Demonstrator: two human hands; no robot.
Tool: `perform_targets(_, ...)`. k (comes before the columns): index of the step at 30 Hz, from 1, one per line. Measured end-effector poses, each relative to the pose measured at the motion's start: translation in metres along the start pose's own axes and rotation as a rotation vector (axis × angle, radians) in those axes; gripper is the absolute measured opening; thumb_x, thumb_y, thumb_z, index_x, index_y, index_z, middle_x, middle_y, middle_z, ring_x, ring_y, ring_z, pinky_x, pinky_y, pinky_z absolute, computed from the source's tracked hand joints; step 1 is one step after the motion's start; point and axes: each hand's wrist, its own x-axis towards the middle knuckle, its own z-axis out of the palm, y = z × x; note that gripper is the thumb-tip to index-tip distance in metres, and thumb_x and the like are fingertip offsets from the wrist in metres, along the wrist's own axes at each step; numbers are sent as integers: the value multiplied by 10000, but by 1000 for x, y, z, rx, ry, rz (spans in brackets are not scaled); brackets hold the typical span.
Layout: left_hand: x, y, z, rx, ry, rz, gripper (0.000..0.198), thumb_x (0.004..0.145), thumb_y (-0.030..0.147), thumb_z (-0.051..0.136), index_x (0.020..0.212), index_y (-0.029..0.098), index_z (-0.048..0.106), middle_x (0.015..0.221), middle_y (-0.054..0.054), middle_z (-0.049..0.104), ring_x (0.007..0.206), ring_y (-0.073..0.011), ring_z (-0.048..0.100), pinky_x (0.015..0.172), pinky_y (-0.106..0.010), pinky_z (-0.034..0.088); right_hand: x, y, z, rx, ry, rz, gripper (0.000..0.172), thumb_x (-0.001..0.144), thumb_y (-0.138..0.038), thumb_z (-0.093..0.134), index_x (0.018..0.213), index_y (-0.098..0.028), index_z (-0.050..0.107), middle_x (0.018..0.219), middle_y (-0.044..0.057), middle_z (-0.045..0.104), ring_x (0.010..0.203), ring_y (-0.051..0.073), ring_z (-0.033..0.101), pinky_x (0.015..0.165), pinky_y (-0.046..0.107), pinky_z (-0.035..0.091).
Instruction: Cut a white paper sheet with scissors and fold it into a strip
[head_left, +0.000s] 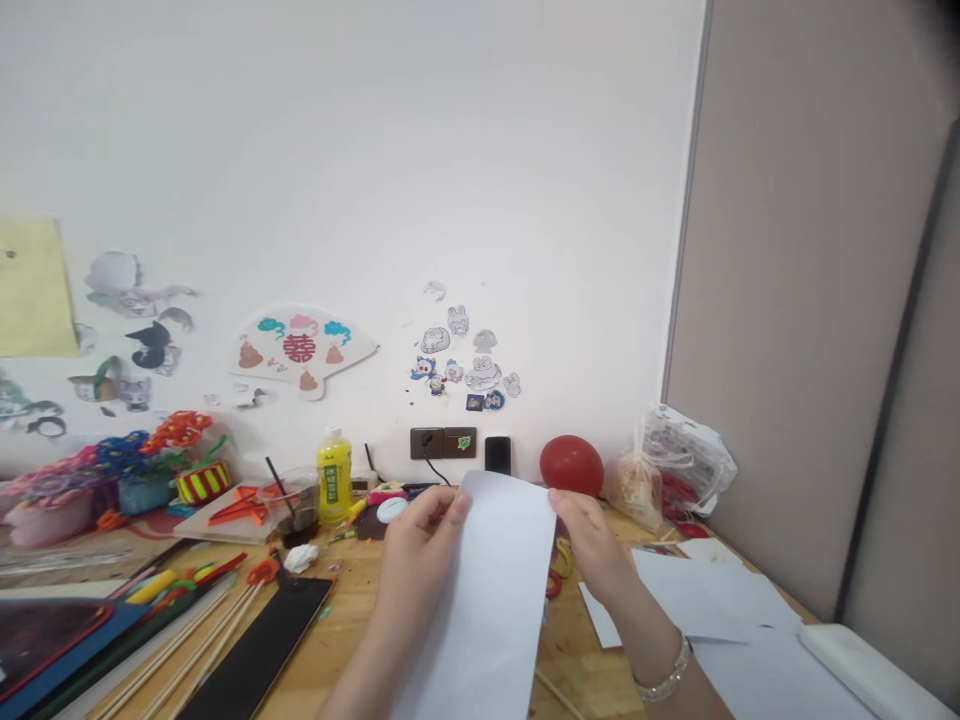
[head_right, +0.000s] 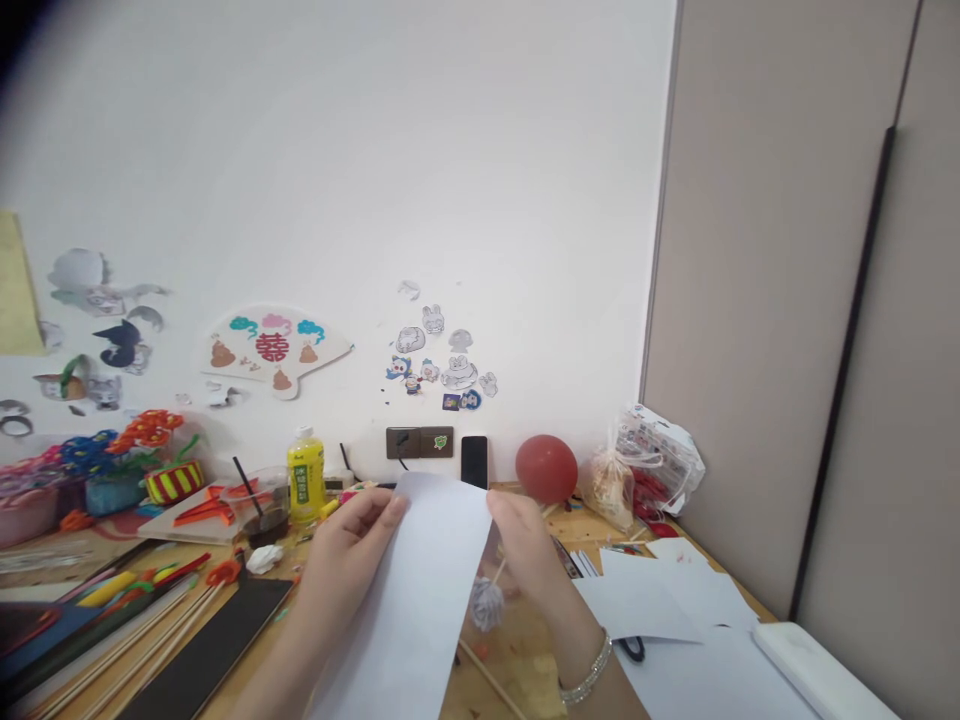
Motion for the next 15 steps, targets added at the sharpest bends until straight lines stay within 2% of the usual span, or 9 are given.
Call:
perform_targets(3, -1, 0, -1, 16, 25, 1, 233, 742, 378, 523, 629, 183, 583, 597, 5, 583, 588, -154, 516, 528, -224, 398, -2, -4, 0, -23, -59, -22, 396, 754, -532, 514, 566, -184, 519, 544, -15, 516, 554, 133, 479, 499, 239, 380)
perform_targets(7, 1, -5, -3, 44, 146, -38, 241, 727, 409, 541, 654, 185, 591, 600, 10, 610, 586, -156, 543, 529, -222, 405, -4, -3, 4, -58, -425, 37, 393, 774, -546, 492, 636, -179, 515, 523, -24, 533, 472, 117, 508, 439, 224, 384)
perform_targets(8, 1, -6, -3, 61, 168, -44, 243, 723, 415, 547, 665, 185, 599, 604, 10, 621, 585, -156, 549, 531, -223, 406, -4, -2, 6, -64, -478, 52, 384, 770, -539, 506, 653, -174, 516, 529, -25, 543, 456, 114, 515, 427, 221, 387)
perform_targets(9, 1, -7, -4, 78, 185, -47, 244, 723, 418, 548, 674, 186, 608, 606, 9, 630, 584, -157, 554, 533, -224, 407, -5, 0, 8, -74, -492, 57, 377, 769, -532, 513, 662, -170, 515, 541, -24, 554, 450, 113, 524, 420, 220, 392)
perform_targets(13, -2, -5, -4, 117, 241, -22, 243, 743, 408, 530, 690, 189, 621, 626, 2, 650, 593, -160, 569, 555, -229, 418, -4, 4, 16, -94, -389, 67, 392, 780, -539, 490, 665, -164, 498, 494, -39, 532, 370, 94, 492, 349, 201, 359)
perform_targets(15, -3, -3, -4, 138, 263, -1, 243, 749, 403, 525, 692, 187, 622, 630, -1, 654, 593, -162, 575, 557, -230, 423, -4, 5, 17, -39, -420, 100, 379, 768, -536, 511, 715, -161, 514, 499, -45, 534, 359, 89, 485, 342, 199, 363)
